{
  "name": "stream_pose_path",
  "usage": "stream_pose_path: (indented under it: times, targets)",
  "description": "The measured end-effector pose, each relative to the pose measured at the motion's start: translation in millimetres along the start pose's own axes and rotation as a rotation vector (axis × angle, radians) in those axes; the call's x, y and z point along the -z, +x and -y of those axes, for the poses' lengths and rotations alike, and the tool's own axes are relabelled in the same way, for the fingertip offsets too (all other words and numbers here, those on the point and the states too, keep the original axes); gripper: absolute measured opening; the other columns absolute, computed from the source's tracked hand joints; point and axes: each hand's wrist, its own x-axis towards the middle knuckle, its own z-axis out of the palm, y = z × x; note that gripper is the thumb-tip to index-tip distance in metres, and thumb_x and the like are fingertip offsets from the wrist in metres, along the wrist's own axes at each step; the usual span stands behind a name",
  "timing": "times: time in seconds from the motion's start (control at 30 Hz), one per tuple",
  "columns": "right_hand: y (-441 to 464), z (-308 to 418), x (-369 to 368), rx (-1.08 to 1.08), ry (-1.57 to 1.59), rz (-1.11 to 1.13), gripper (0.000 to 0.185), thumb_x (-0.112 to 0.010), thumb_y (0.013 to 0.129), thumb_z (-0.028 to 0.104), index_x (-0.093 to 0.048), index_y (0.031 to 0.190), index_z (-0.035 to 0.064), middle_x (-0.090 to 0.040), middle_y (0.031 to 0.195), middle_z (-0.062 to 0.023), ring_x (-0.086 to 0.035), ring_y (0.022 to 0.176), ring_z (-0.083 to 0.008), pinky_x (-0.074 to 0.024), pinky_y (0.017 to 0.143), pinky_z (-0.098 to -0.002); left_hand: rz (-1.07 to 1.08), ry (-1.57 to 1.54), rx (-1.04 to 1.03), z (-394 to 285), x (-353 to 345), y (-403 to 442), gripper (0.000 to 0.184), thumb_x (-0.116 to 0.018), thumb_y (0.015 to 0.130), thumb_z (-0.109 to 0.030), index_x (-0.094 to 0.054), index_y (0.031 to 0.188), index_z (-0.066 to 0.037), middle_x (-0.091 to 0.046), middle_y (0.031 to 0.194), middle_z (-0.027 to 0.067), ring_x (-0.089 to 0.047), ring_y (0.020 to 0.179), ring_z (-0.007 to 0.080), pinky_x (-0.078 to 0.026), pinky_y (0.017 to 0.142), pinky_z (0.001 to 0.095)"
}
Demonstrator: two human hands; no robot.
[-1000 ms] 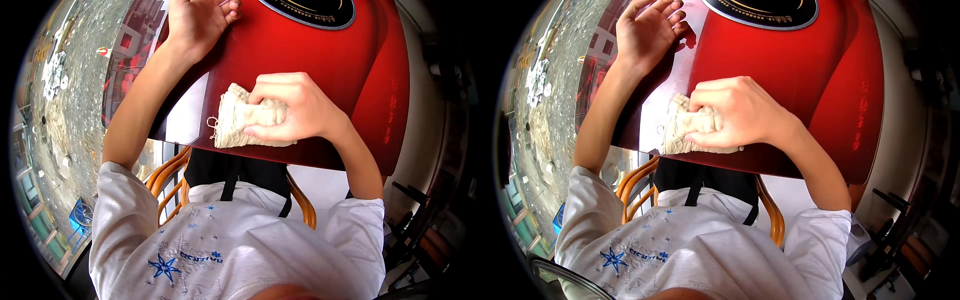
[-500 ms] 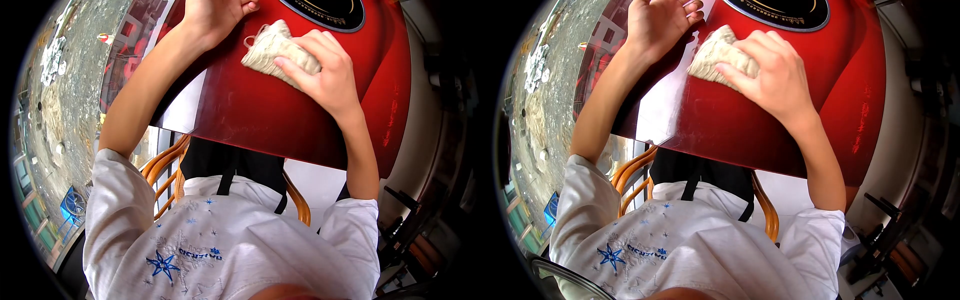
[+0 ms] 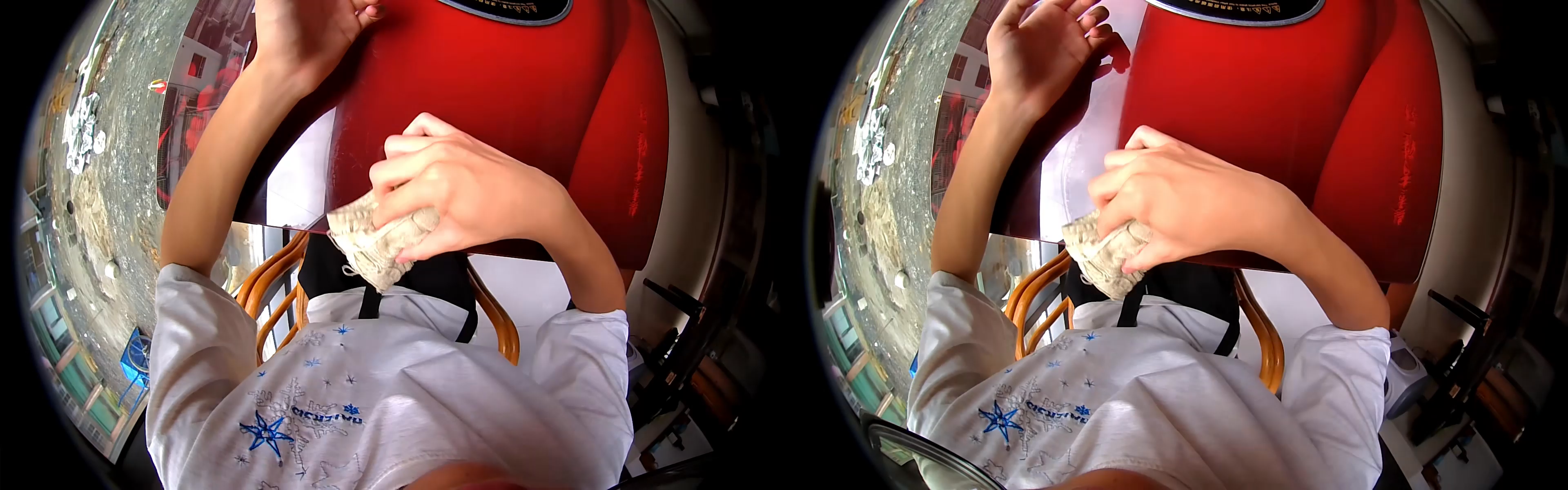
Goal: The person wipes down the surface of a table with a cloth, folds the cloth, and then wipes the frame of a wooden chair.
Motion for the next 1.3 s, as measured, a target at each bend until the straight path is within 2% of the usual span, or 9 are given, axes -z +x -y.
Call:
stream_pose_path:
  times: [0.3,0.43,0.57,0.67,0.77,0.97,1.1,1.2,1.3]
  targets:
    - [-20.9,-8.4,40.4,-0.038,0.436,0.487,0.035,-0.093,0.073,0.035,-0.081,0.093,0.0085,-0.07,0.093,0.0022,-0.064,0.087,-0.019,-0.0484,0.085,-0.0357,-0.008,0.016,0.003,-3.5,1.5,-0.1,0.038,-0.049,0.102,-0.035,-0.067,0.106,-0.002,-0.07,0.089,0.0079,-0.066,0.077,0.0199,-0.053,0.075,0.033]
    - [-38.1,-30.4,92.0,-0.088,0.47,0.081,0.043,-0.091,0.081,0.037,-0.078,0.106,0.0039,-0.072,0.104,-0.0062,-0.069,0.093,-0.0177,-0.056,0.075,-0.033,-0.009,0.03,-0.012,-5.4,-6.6,0.0,0.038,-0.047,0.102,-0.035,-0.065,0.108,-0.002,-0.067,0.09,0.0071,-0.063,0.078,0.0192,-0.052,0.075,0.0329]
    - [-48.9,-52.0,83.6,-0.175,0.913,-0.485,0.05,-0.051,0.108,0.041,-0.063,0.137,0.0029,-0.072,0.116,-0.0076,-0.069,0.104,-0.016,-0.0573,0.088,-0.0298,0.002,0.071,-0.038,-8.7,-7.4,0.4,0.041,-0.048,0.102,-0.038,-0.064,0.111,-0.001,-0.066,0.091,0.0068,-0.061,0.08,0.0193,-0.051,0.078,0.0324]
    - [-46.7,-69.1,83.2,-0.146,1.403,-0.446,0.069,-0.034,0.111,0.054,-0.053,0.149,0.0002,-0.068,0.136,-0.014,-0.067,0.122,-0.0221,-0.0554,0.102,-0.0371,0.19,0.222,-0.008,-8.1,8.9,2.0,0.051,-0.048,0.101,-0.041,-0.059,0.131,-0.001,-0.063,0.12,0.0076,-0.057,0.107,0.0185,-0.045,0.098,0.0332]
    - [-29.7,-47.9,65.6,-0.377,1.243,-0.634,0.099,-0.036,0.102,0.076,-0.039,0.158,-0.0046,-0.056,0.152,-0.0185,-0.058,0.136,-0.029,-0.0469,0.113,-0.0424,0.225,0.42,-0.062,-1.1,-8.0,-2.9,0.052,-0.055,0.1,-0.037,-0.06,0.135,0.001,-0.066,0.126,0.009,-0.062,0.109,0.016,-0.047,0.099,0.0333]
    - [-29.5,-42.4,57.0,-0.366,1.204,-0.604,0.052,-0.053,0.102,0.025,-0.054,0.143,-0.0069,-0.069,0.132,-0.0166,-0.067,0.122,-0.0231,-0.0509,0.108,-0.037,0.106,0.653,-0.14,15.1,-13.0,-7.0,0.074,-0.078,0.093,-0.038,-0.048,0.15,-0.001,-0.056,0.145,0.0142,-0.056,0.128,0.0214,-0.044,0.113,0.0385]
    - [-28.2,-35.0,56.4,-0.342,1.251,-0.585,0.052,-0.047,0.104,0.027,-0.055,0.143,-0.007,-0.068,0.135,-0.0175,-0.067,0.124,-0.0243,-0.0482,0.111,-0.0381,0.199,0.719,-0.032,10.8,-21.4,-12.0,0.076,-0.078,0.095,-0.041,-0.048,0.153,0.0,-0.057,0.149,0.0144,-0.051,0.14,0.0236,-0.039,0.118,0.0396]
    - [-19.6,-27.0,56.3,-0.432,0.747,-0.737,0.057,-0.047,0.103,0.031,-0.052,0.146,-0.0061,-0.064,0.139,-0.0167,-0.056,0.135,-0.0246,-0.0383,0.118,-0.0376,0.308,0.703,0.191,10.9,-20.6,-12.1,0.1,-0.076,0.091,-0.059,-0.04,0.157,0.006,-0.052,0.154,0.0165,-0.048,0.145,0.0258,-0.033,0.124,0.0431]
    - [-21.6,-18.7,52.4,-0.436,0.402,-0.854,0.058,-0.052,0.102,0.032,-0.05,0.145,-0.0067,-0.065,0.135,-0.0157,-0.058,0.131,-0.0234,-0.0402,0.116,-0.0369,0.354,0.701,0.044,18.9,-43.6,-24.6,0.069,-0.072,0.102,-0.028,-0.041,0.158,-0.002,-0.056,0.15,0.0119,-0.051,0.141,0.0238,-0.04,0.119,0.041]
